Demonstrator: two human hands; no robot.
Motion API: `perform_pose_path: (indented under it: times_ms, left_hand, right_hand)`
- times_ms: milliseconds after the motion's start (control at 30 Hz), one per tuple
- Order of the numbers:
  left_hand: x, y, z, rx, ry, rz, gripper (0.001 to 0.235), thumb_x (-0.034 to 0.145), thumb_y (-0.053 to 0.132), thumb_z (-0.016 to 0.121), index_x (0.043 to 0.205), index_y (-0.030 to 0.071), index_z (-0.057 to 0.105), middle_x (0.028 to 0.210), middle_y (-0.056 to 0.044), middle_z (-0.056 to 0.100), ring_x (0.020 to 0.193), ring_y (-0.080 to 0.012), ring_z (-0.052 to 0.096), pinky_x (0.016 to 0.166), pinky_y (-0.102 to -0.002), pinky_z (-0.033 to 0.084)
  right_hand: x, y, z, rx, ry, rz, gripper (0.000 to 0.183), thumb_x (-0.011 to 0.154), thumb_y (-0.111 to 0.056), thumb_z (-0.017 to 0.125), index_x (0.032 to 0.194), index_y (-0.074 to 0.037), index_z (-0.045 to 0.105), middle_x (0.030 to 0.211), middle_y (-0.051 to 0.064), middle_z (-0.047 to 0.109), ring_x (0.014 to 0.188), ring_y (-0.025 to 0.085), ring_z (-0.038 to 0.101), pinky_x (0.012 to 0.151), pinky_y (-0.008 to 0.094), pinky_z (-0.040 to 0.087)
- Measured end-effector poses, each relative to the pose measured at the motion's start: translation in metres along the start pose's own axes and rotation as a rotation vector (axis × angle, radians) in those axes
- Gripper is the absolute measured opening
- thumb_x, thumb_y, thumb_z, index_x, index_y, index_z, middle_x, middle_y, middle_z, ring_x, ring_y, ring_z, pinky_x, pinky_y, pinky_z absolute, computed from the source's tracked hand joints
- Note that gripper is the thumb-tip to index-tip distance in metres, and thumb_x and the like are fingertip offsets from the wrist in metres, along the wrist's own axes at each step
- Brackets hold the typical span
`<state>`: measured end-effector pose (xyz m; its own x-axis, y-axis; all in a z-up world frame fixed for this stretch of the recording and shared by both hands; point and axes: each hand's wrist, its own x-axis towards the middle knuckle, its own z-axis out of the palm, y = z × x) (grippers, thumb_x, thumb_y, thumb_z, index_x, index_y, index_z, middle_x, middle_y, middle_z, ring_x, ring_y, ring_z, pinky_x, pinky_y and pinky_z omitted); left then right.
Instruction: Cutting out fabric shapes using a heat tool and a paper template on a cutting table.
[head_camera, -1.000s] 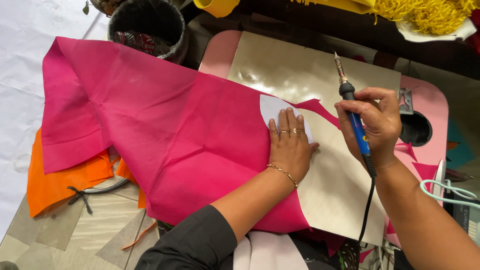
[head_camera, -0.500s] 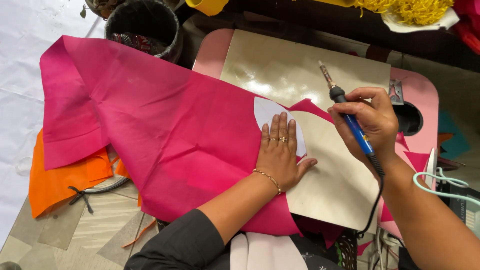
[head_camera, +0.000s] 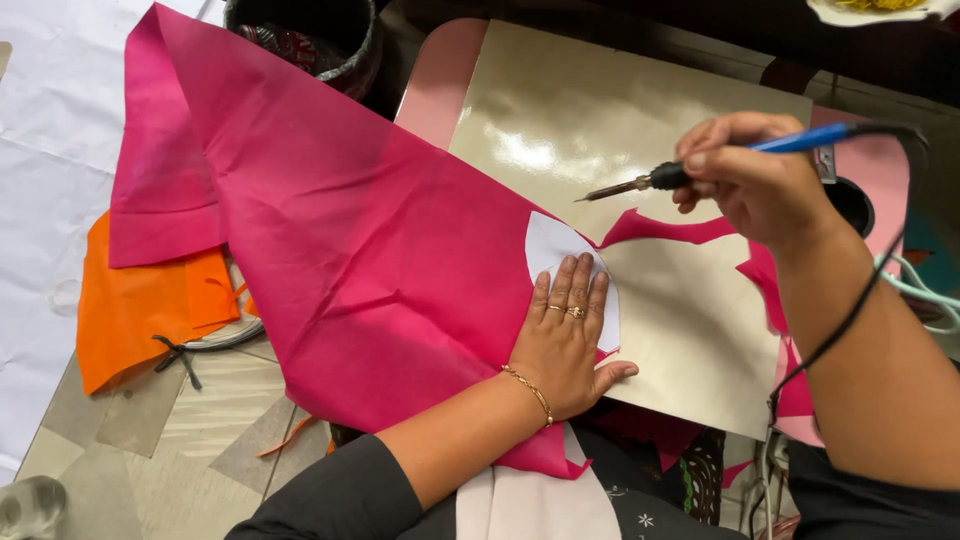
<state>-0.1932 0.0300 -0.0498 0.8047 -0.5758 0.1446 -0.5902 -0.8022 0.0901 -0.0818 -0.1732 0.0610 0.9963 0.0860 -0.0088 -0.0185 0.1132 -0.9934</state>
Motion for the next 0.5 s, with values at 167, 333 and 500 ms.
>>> perform_pose_path:
  times_ms: [167, 333, 500]
  left_hand:
    - [-0.001, -0.001, -0.002, 0.003, 0.026, 0.0, 0.102, 0.08, 0.077, 0.026, 0.146, 0.001, 0.015, 0.154, -0.021, 0.009, 0.144, -0.0349, 0.004, 0.117, -0.049, 0.001]
    - [-0.001, 0.0, -0.006, -0.01, 0.046, -0.007, 0.103, 0.078, 0.077, 0.028, 0.146, 0.001, 0.019, 0.154, -0.02, 0.014, 0.144, -0.034, 0.009, 0.117, -0.049, 0.003]
    - [-0.001, 0.0, -0.009, 0.001, 0.042, -0.013, 0.104, 0.077, 0.078, 0.028, 0.146, 0.001, 0.021, 0.153, -0.021, 0.017, 0.143, -0.0342, 0.013, 0.117, -0.049, 0.005]
  right_hand:
    - [0.038, -0.008, 0.026, -0.183, -0.142, 0.186, 0.008, 0.071, 0.002, 0.061, 0.065, 0.002, 0.056, 0.064, 0.015, 0.053, 0.044, 0.024, 0.051, 0.038, 0.029, 0.047]
    - [0.061, -0.008, 0.056, -0.313, -0.266, 0.317, 0.009, 0.07, 0.001, 0.061, 0.063, 0.005, 0.058, 0.053, 0.015, 0.051, 0.043, 0.023, 0.05, 0.039, 0.029, 0.042]
    - [0.072, -0.003, 0.077, -0.362, -0.374, 0.375, 0.012, 0.065, 0.002, 0.06, 0.055, 0.005, 0.055, 0.05, 0.015, 0.049, 0.041, 0.023, 0.048, 0.037, 0.028, 0.036]
